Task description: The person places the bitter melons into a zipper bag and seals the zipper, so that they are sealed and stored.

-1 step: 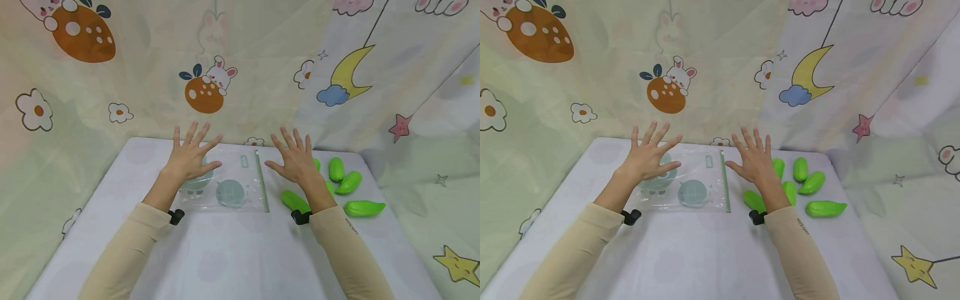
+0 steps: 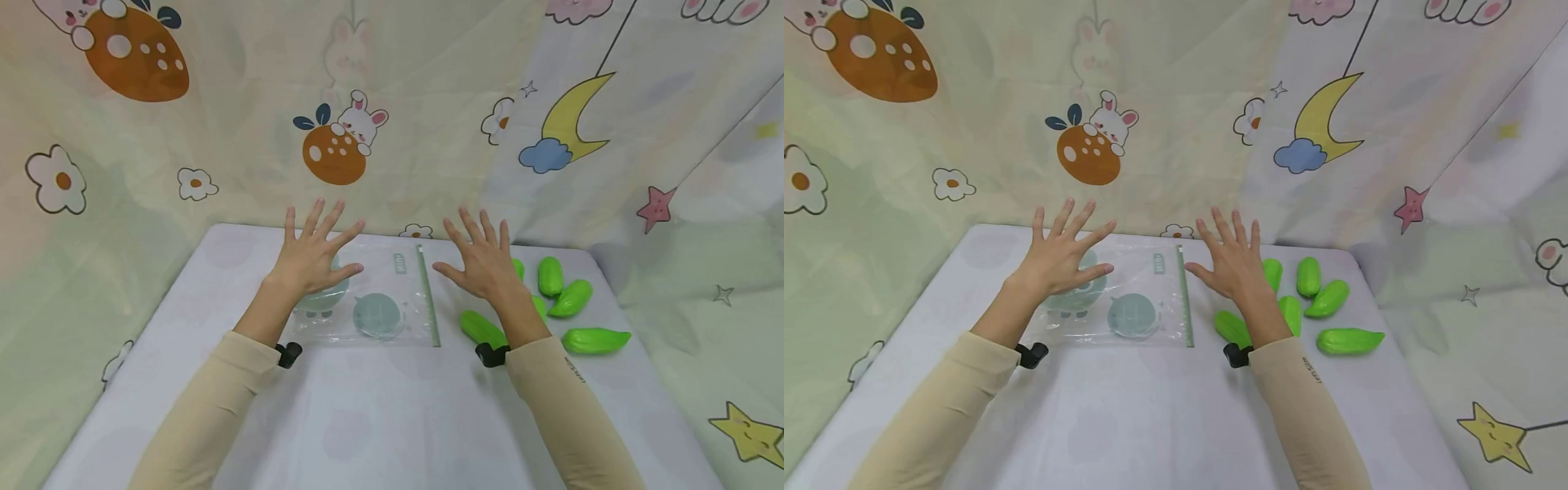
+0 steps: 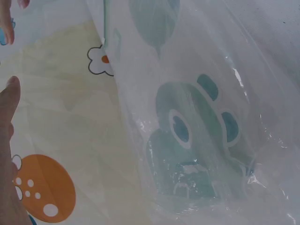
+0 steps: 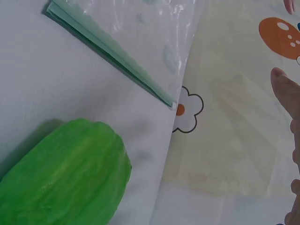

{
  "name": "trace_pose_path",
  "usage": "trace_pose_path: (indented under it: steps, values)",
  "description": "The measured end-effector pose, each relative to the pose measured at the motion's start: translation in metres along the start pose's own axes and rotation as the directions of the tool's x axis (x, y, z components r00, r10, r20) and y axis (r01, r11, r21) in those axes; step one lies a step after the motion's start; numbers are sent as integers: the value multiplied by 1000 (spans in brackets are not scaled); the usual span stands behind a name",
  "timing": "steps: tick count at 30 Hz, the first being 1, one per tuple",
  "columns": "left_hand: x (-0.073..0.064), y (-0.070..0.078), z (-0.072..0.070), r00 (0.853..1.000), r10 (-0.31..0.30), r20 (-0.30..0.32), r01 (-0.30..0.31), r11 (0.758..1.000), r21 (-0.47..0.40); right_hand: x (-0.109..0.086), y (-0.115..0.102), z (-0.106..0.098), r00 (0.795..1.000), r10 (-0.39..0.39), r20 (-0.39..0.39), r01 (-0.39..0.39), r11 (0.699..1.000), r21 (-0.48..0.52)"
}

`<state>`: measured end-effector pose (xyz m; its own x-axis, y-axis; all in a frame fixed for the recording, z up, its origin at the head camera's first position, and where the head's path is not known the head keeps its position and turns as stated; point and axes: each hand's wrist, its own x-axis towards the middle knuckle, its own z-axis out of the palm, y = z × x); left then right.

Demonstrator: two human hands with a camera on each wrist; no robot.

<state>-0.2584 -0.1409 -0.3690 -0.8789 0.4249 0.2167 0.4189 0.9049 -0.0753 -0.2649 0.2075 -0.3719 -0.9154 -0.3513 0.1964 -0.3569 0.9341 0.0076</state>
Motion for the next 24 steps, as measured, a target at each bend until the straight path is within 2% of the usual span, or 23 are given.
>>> trace_pose_path:
  steps: [5,16,24]
  values:
    - [0,-1,-1,1000,11,-22,-11,1000,1,0,-1,-1,1000,-4,-13,4,1000,4]
    - [-4,2,3,999,38,-10,-38,999,-35,-5,1,2,1000,2,-11,-2,1000,3]
    - [-7,2,7,999,48,-7,-48,998,-43,-10,5,4,1000,-10,-5,10,999,49]
